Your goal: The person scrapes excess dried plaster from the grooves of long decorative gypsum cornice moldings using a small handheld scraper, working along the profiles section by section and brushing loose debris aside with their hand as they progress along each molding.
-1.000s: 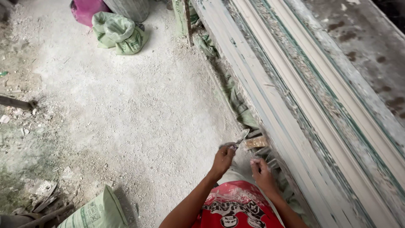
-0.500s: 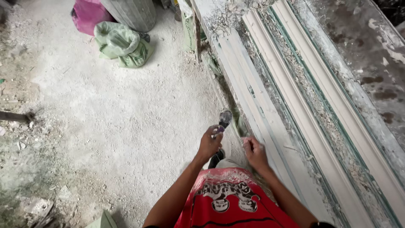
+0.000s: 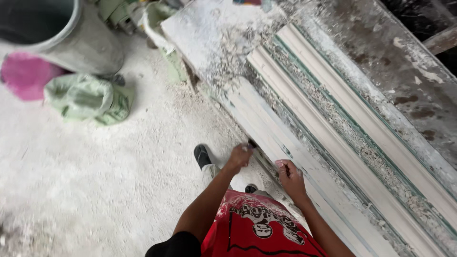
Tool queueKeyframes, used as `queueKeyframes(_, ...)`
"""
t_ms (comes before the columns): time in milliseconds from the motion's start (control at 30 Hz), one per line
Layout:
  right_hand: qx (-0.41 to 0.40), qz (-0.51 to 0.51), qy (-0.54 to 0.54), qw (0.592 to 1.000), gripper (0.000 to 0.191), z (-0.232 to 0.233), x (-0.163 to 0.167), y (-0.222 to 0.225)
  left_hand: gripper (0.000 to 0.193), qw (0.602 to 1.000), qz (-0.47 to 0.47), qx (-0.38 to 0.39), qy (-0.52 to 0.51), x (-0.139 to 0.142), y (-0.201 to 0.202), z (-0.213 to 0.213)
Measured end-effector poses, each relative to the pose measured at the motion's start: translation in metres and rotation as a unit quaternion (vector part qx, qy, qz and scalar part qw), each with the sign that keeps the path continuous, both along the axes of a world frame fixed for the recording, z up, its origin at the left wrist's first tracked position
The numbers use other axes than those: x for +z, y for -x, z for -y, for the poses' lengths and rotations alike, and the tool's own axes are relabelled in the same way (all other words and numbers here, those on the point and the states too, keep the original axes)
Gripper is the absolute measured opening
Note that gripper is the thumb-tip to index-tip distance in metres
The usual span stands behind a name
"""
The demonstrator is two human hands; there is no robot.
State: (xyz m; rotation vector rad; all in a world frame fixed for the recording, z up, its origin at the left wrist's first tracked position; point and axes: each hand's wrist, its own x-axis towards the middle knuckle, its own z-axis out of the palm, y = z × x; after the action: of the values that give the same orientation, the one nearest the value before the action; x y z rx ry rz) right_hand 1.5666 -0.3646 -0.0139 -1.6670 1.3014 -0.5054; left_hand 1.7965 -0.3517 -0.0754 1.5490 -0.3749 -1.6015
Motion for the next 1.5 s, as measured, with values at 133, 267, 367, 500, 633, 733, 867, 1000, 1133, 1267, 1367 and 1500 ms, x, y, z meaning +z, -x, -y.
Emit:
queueKeyframes(133,-0.055,-0.014,-0.021,0.998,0.028,0.002,0.011,-0.051,0.051,0.989,-0.049,-0.137,0.011,0.035,-0.054,-0.032)
queueKeyframes(267,-0.076,-0.039,-0.017,0.996,0.028,0.019,0.028,-0.1,0.049,0.972,-0.047,-0.232,0.001,0.067,-0.124,-0.051)
queueKeyframes(367,-0.057,-0.073,-0.01,0.996,0.03,0.045,0.03,-0.14,0.036,0.975,-0.051,-0.197,0.085,0.064,-0.174,-0.046)
queueKeyframes(500,0.074,-0.088,0.164,0.98,0.036,0.102,0.022,-0.202,0.037,0.979,0.083,-0.166,0.088,0.042,-0.222,-0.028)
queueKeyframes(633,0.157,-0.196,0.297,0.921,0.046,0.161,0.016,-0.268,0.037,0.974,0.161,-0.082,0.14,0.03,-0.234,-0.015)
queueKeyframes(733,0.178,-0.29,0.294,0.893,0.043,0.183,0.02,-0.301,0.038,0.968,0.212,-0.047,0.129,0.03,-0.222,-0.01)
queueKeyframes(867,0.18,-0.373,0.19,0.89,0.039,0.2,0.023,-0.328,0.038,0.965,0.234,-0.026,0.118,0.034,-0.206,-0.01)
queueKeyframes(1000,0.164,-0.331,0.11,0.923,0.029,0.215,0.017,-0.319,0.052,0.912,0.347,-0.055,0.21,0.045,-0.206,-0.016)
queueKeyframes(1133,0.16,-0.141,0.075,0.974,0.03,0.214,0.006,-0.262,0.062,0.867,0.438,-0.112,0.207,0.066,-0.213,-0.012)
queueKeyframes(1267,0.095,-0.048,0.021,0.994,0.027,0.175,-0.005,-0.214,0.064,0.821,0.488,-0.263,0.135,0.083,-0.21,0.009)
queueKeyframes(1367,0.057,-0.002,0.094,0.994,0.027,0.155,-0.008,-0.21,0.068,0.756,0.554,-0.285,0.199,0.085,-0.206,0.027)
queueKeyframes(1500,0.037,-0.007,0.134,0.99,0.023,0.142,-0.004,-0.213,0.063,0.637,0.649,-0.295,0.293,0.079,-0.208,0.04)
